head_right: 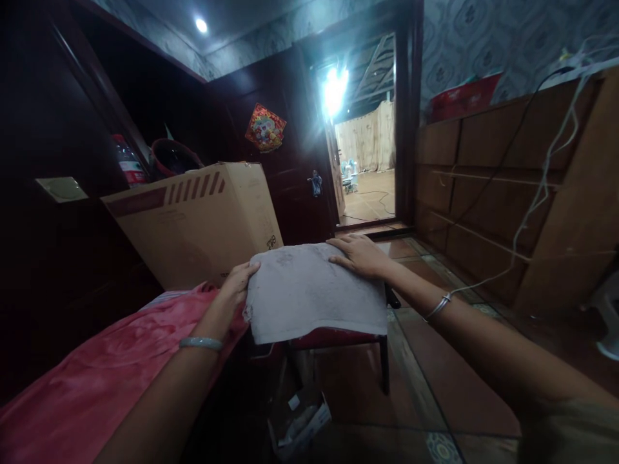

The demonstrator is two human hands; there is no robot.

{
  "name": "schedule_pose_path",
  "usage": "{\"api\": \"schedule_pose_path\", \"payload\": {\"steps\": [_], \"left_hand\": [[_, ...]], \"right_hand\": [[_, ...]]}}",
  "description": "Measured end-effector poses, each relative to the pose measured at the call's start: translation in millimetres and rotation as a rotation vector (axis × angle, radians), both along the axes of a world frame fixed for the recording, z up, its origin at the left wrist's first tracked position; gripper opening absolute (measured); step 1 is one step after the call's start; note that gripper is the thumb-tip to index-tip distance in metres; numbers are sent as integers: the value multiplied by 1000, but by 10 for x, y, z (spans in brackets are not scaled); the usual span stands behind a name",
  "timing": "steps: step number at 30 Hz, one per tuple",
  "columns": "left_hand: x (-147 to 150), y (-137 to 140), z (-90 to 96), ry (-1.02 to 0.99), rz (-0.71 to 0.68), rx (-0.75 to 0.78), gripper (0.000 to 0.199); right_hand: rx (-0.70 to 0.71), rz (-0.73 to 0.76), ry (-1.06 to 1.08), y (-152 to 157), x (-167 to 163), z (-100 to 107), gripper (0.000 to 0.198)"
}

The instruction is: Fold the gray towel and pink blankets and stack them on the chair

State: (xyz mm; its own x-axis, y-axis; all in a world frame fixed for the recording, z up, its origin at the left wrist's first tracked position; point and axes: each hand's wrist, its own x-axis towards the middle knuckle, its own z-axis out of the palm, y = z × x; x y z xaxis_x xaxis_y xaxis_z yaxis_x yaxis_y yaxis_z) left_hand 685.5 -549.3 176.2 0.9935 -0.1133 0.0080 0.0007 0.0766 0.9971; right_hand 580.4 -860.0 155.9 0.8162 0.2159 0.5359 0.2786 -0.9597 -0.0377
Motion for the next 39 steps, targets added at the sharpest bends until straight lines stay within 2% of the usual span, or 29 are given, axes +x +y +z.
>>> {"api": "schedule_pose_path", "payload": {"steps": [4, 7, 9, 11, 13, 15, 20, 28, 31, 34, 36, 39], "left_hand": [[0, 81, 36, -135, 180, 63, 36], [-104, 50, 124, -517, 225, 302, 51], [-209, -49, 168, -827, 114, 531, 65], [-296, -179, 166, -1007, -78, 743, 81], [-335, -288, 117, -1044, -255, 942, 90], [-324, -342, 46, -1035, -345, 1076, 92], [-220, -314, -36, -1105, -331, 1190, 90], [-182, -149, -58, -1189, -335, 1225, 82], [-255, 126, -175, -1191, -214, 1289, 69], [-412, 640, -424, -1117, -93, 1358, 58], [-562, 1145, -685, -1026, -55, 1387, 56], [-849, 2108, -1169, -879, 80, 1378, 55]], "right_hand": [[-6, -35, 11, -5, -9, 23, 61], [-28, -72, -39, 37, -64, 67, 59], [-45, -65, -109, 73, -98, 87, 61], [-58, -37, -119, 103, -107, 70, 70], [-67, -27, -74, 116, -91, 11, 78], [-77, -35, -53, 108, -60, -67, 83], [-105, -27, -122, 71, -14, -153, 85], [-93, -24, -139, 100, -18, -118, 81], [-103, -27, -140, 74, -4, -139, 79], [-112, -35, -128, 58, 6, -153, 80], [-113, -39, -126, 67, 9, -150, 79], [-112, -38, -124, 98, 5, -132, 77]]}}
